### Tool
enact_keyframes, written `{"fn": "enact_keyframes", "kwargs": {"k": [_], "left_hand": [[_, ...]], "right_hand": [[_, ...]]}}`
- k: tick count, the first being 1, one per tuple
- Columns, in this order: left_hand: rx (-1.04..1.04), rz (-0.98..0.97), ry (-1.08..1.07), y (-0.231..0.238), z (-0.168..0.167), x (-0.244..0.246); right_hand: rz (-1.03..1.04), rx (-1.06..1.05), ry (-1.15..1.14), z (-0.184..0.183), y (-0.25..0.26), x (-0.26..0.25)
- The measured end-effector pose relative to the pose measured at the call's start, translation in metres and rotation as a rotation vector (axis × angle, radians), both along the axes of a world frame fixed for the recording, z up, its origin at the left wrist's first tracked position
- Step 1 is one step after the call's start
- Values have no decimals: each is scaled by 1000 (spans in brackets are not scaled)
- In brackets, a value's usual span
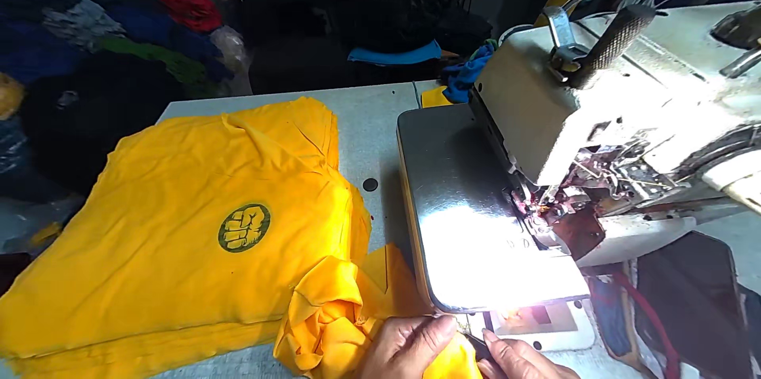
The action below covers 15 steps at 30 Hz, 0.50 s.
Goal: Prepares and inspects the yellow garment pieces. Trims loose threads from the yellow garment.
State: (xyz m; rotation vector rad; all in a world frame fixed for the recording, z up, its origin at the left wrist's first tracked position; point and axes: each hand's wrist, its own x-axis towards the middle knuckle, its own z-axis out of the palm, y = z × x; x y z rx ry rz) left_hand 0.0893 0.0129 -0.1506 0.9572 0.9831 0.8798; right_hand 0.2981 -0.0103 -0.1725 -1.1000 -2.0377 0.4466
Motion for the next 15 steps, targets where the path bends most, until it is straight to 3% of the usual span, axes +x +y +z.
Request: {"fn": "enact_keyframes", "kwargs": {"k": [3, 9, 15], "left_hand": [[11, -53, -98, 0, 0, -2], [2, -40, -27, 1, 0, -1], [3, -62, -34, 1, 2, -2]], "right_hand": [[-11, -33, 24, 0, 0, 2], [-15, -55, 111, 3, -2, 9], [4, -85, 21, 12, 0, 9]]}}
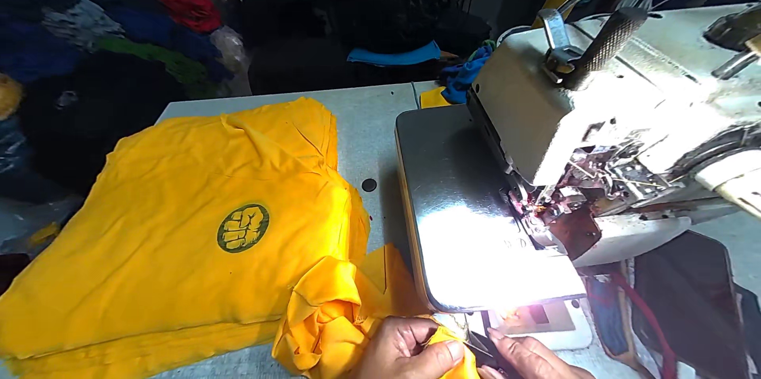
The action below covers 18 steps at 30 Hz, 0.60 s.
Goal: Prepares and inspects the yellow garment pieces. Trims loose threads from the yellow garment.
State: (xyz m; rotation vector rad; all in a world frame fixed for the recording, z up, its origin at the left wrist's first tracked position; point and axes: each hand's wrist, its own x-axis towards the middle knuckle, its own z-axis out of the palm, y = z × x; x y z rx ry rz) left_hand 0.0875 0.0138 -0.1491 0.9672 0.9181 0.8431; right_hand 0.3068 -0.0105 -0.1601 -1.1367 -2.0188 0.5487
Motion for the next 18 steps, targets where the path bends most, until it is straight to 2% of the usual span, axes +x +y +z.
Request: {"fn": "enact_keyframes", "kwargs": {"k": [10, 18], "left_hand": [[-23, -90, 20, 3, 1, -2], [-2, -112, 12, 5, 0, -3]], "right_hand": [[52, 1, -35, 0, 5, 1], [59, 81, -16, -13, 5, -2]]}}
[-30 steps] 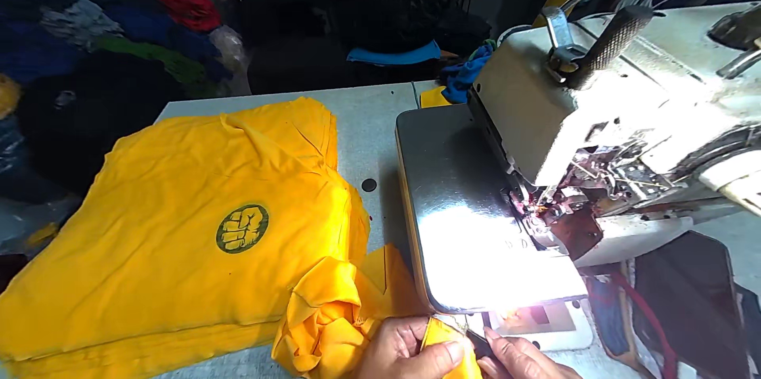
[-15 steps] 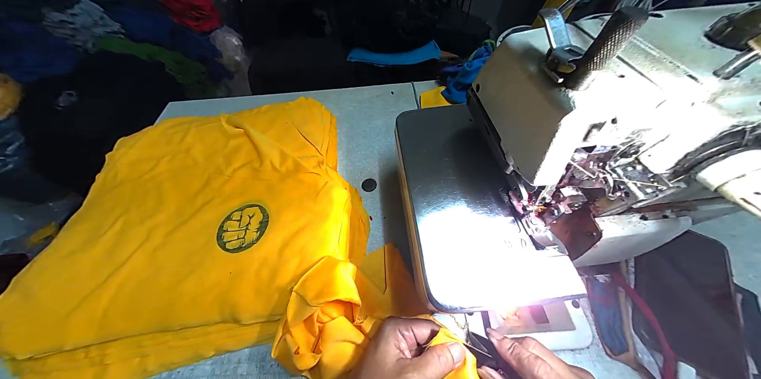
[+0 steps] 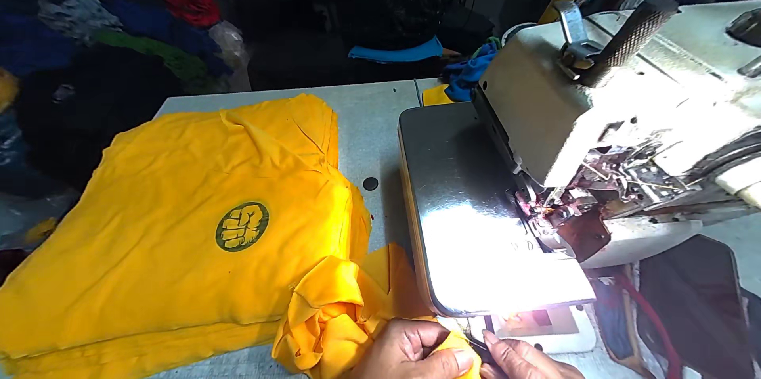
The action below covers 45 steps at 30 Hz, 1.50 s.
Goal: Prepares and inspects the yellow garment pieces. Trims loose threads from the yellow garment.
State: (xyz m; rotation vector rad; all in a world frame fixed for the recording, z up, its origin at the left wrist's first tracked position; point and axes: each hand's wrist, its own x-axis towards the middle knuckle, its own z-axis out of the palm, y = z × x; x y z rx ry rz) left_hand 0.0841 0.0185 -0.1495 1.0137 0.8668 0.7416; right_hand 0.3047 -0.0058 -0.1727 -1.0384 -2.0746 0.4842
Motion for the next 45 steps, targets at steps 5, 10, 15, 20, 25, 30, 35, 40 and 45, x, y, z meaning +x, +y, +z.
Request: {"fn": "enact_keyframes", "kwargs": {"k": [5, 10, 15, 20, 25, 30, 35, 40, 45], "left_hand": [[-2, 24, 3, 0, 2, 1], [12, 70, -28, -2, 0, 2], [0, 98, -4, -3, -2, 3], [13, 91, -17, -4, -5, 3], [13, 46, -76, -3, -2, 0], [10, 60, -28, -3, -1, 0], [14, 50, -26, -2, -1, 0], [14, 45, -33, -2, -1, 0], [36, -3, -11, 0, -3, -1]], "right_hand": [[-10, -8, 19, 0, 0, 1], [-21, 0, 32, -1, -1, 1], [-27, 17, 13, 0, -1, 0], [-15, -11, -7, 4, -1, 2], [15, -49, -6, 8, -3, 8], [31, -58, 12, 16, -1, 9], [17, -84, -51, 18, 1, 6], [24, -91, -67, 20, 1, 7], [44, -84, -60, 18, 4, 5]]}}
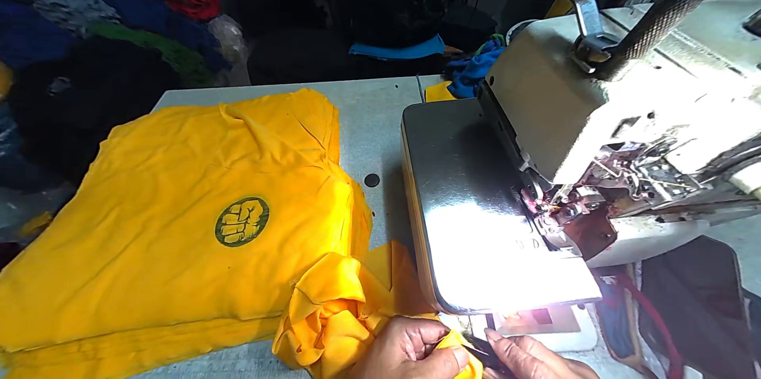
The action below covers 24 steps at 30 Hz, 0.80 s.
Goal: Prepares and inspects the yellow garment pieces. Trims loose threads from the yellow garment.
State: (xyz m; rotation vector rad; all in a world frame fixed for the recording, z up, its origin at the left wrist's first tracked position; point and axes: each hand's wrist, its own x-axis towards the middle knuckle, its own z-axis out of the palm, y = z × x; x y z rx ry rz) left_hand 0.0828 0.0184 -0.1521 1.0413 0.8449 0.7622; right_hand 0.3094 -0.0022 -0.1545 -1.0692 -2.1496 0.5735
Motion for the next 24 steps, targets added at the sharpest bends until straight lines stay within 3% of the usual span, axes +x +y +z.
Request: {"fn": "enact_keyframes", "kwargs": {"k": [7, 17, 24], "left_hand": [[-2, -16, 29, 1, 0, 0], [2, 18, 30, -1, 0, 1], [0, -13, 35, 0, -2, 0]], "right_hand": [[21, 43, 9, -3, 5, -2], [-21, -75, -28, 6, -1, 5], [-1, 6, -7, 1, 3, -1]]}}
